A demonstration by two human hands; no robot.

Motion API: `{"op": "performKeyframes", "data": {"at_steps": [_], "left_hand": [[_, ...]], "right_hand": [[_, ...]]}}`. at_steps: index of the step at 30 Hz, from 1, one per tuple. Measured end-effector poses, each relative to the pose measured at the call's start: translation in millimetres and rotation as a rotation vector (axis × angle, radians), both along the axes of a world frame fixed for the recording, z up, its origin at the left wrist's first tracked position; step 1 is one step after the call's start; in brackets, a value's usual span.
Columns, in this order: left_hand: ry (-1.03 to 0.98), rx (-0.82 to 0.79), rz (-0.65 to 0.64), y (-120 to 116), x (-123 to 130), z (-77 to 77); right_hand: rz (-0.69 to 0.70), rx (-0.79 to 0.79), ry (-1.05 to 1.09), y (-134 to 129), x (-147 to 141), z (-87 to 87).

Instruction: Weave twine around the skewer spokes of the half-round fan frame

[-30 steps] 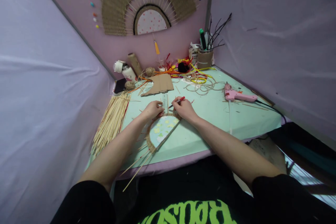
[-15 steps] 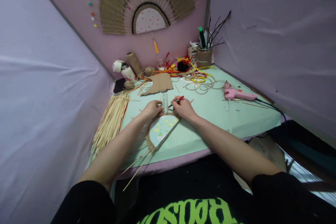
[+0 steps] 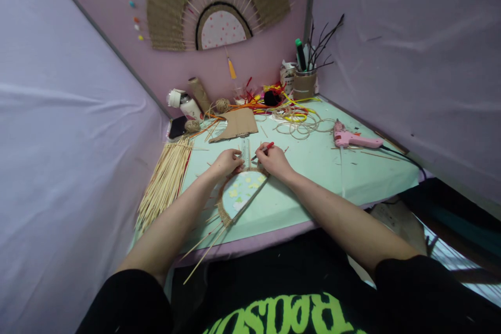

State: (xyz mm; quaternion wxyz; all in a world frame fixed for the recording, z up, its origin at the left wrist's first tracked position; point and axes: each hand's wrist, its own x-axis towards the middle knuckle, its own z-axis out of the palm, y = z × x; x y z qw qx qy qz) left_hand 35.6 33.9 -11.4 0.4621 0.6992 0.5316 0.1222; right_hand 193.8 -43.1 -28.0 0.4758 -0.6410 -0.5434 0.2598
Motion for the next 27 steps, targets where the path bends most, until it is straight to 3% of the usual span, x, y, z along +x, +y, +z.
{"op": "performKeyframes", "data": {"at_steps": [27], "left_hand": [[-0.008,0.0,0.0,1.0,-0.6,-0.9]], "right_hand": [[0.013,0.0,-0.004,0.7,0.8,-0.3]]}}
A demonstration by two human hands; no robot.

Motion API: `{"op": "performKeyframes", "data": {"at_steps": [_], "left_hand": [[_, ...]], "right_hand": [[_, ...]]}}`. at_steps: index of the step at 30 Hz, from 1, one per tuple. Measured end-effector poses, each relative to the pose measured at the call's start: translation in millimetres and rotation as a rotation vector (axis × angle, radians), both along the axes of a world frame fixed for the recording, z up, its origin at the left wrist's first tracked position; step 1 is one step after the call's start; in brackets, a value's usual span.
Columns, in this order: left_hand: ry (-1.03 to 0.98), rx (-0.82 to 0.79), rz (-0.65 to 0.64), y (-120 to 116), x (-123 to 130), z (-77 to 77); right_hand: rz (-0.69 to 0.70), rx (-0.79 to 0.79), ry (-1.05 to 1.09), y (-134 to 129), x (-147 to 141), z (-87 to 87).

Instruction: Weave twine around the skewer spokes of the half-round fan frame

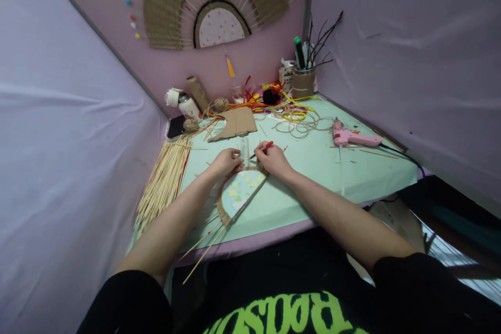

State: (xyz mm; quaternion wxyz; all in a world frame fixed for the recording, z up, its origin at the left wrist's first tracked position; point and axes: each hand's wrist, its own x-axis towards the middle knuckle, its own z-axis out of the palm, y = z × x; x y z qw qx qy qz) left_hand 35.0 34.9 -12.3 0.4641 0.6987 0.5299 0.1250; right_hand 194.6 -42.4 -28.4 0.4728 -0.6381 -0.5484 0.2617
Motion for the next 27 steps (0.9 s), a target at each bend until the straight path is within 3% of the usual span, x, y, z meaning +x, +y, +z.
{"op": "performKeyframes", "data": {"at_steps": [9,14,19,22,27], "left_hand": [[-0.03,-0.033,0.025,-5.6,2.0,5.2],[-0.076,-0.032,0.067,-6.7,3.1,20.1],[-0.044,0.036,-0.075,-2.8,9.6,39.8],[0.007,0.042,-0.196,-0.9,16.2,38.1],[0.049,0.057,-0.233,0.5,21.7,23.7]], "right_hand": [[-0.054,0.099,0.134,-2.8,2.0,1.8],[-0.115,0.222,0.255,-4.3,3.9,2.9],[-0.161,0.324,0.371,-15.5,11.1,8.5],[-0.17,0.31,0.396,-32.0,16.8,11.2],[-0.158,0.232,0.374,-56.9,20.1,4.1]]}}
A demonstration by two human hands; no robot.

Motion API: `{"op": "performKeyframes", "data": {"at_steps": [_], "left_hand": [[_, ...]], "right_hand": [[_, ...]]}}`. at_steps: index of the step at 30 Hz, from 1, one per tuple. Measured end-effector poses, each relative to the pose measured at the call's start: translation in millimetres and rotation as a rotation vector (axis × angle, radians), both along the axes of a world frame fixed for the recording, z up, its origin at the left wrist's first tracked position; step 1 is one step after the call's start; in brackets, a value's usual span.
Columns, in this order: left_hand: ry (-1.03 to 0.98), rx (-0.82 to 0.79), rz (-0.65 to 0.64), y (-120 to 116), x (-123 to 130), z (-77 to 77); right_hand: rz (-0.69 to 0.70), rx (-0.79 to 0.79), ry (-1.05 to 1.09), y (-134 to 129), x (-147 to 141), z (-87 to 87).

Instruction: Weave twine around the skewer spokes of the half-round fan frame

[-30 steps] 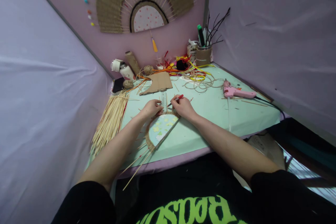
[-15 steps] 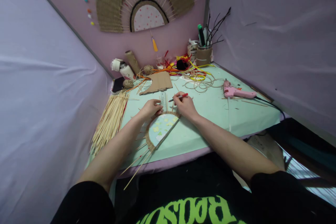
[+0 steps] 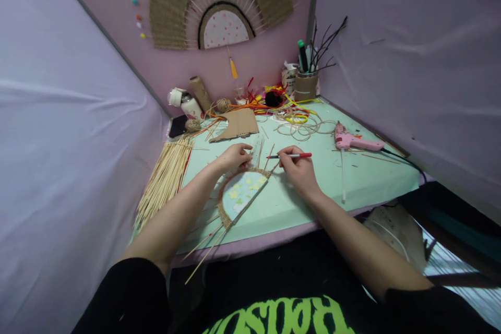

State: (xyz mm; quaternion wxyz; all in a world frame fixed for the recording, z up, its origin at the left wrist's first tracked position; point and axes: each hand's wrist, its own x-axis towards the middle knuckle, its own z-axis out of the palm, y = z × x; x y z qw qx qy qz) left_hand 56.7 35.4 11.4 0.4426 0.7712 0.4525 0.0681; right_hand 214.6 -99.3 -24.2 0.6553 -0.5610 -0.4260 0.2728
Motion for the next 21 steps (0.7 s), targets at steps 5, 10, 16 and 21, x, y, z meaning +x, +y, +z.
{"op": "performKeyframes", "data": {"at_steps": [5,10,16,21], "left_hand": [[0.002,-0.012,-0.009,-2.2,-1.6,-2.6],[-0.012,-0.038,-0.01,-3.4,-0.3,-5.4],[-0.029,-0.038,0.028,-3.9,2.1,-10.2],[-0.023,-0.026,0.038,-5.7,3.0,-9.5]], "right_hand": [[0.023,-0.046,-0.03,-1.9,-2.9,-9.7],[0.035,-0.066,-0.076,-0.3,-3.2,-10.8],[0.056,-0.071,-0.101,-0.6,-4.5,-9.8],[0.062,-0.073,-0.13,-0.3,-5.5,-9.6]]}}
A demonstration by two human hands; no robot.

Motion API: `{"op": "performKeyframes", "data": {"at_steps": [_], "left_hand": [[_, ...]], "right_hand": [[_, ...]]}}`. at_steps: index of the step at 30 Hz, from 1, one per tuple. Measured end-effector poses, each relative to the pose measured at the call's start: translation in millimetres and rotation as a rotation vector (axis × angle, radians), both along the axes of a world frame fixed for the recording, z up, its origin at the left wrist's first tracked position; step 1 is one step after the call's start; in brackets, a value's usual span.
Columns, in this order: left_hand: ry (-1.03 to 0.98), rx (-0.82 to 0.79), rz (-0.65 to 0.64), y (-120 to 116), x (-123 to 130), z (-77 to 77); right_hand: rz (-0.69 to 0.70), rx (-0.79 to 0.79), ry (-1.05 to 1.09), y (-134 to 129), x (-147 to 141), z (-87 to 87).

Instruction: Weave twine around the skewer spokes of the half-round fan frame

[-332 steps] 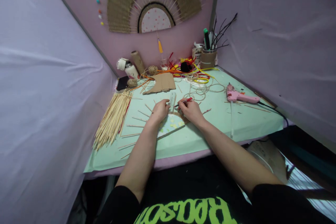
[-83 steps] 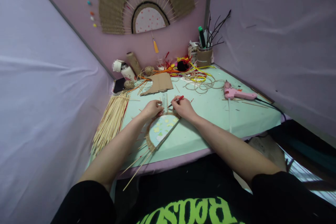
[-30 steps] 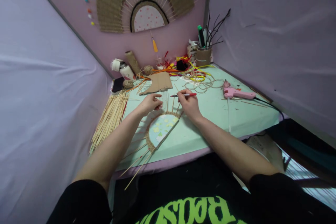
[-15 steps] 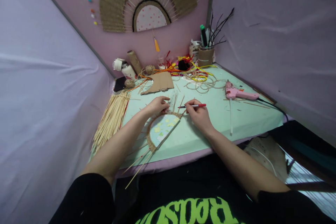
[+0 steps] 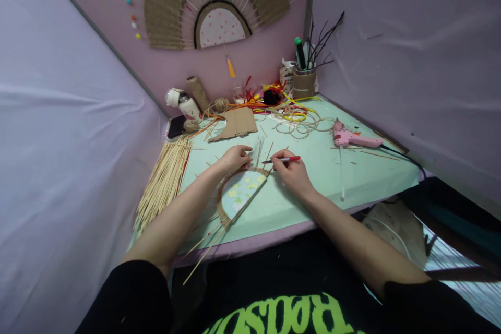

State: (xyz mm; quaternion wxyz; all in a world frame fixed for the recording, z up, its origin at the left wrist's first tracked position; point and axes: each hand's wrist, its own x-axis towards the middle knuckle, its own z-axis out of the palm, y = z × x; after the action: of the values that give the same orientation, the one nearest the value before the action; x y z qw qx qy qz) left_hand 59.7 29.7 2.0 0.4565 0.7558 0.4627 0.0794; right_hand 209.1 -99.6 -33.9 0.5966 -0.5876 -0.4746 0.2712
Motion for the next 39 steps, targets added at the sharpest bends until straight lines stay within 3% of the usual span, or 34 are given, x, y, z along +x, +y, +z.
{"op": "performKeyframes", "data": {"at_steps": [13,23,39], "left_hand": [[0.055,0.022,0.024,-0.7,-0.9,-2.1],[0.069,0.028,0.038,-6.2,1.7,3.8],[0.051,0.021,0.044,0.6,-0.3,-4.7]], "right_hand": [[0.047,-0.057,-0.082,24.0,6.6,2.0],[0.074,-0.106,-0.072,21.6,4.9,2.1],[0.117,-0.127,-0.082,23.9,4.6,1.4]]}}
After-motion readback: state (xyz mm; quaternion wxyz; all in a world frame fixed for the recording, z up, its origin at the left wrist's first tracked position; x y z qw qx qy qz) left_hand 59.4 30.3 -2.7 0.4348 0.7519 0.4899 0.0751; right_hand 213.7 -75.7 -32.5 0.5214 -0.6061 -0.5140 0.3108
